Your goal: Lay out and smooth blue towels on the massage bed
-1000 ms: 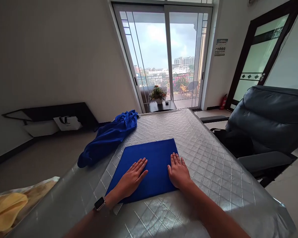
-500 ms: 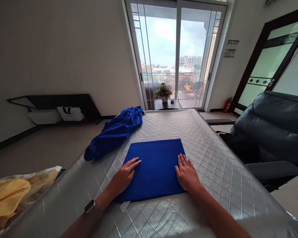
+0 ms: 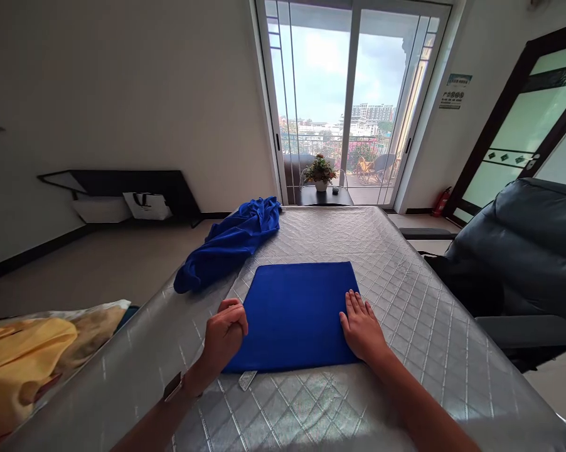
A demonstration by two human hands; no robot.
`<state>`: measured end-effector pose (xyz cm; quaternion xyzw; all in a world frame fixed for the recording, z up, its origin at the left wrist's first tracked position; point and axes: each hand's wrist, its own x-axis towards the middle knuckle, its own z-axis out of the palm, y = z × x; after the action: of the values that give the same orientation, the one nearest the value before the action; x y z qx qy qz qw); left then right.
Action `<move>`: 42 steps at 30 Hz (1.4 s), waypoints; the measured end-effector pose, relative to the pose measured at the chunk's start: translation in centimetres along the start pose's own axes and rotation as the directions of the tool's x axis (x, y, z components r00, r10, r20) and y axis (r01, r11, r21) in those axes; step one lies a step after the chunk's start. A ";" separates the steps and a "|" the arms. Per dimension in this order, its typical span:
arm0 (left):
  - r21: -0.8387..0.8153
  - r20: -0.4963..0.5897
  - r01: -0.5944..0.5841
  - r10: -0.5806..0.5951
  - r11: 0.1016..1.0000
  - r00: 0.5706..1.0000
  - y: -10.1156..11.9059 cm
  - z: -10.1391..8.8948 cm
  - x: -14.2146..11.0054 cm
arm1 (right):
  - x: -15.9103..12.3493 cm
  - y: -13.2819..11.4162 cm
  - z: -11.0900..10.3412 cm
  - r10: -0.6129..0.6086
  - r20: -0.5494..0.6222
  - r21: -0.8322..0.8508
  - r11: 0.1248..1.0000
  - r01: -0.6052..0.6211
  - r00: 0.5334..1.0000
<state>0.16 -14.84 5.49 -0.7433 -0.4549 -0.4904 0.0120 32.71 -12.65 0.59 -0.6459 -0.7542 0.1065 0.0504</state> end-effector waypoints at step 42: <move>-0.089 0.673 -0.383 0.339 0.920 0.658 12.1 11.3 -2.2 | -8.5 0.7 1.1 -0.167 -0.093 0.025 0.985 0.170 0.982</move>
<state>16.42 -18.15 3.19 -0.9442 -0.2858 -0.1603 -0.0345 34.52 -21.06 -0.07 -0.5831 -0.8013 0.0846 0.1041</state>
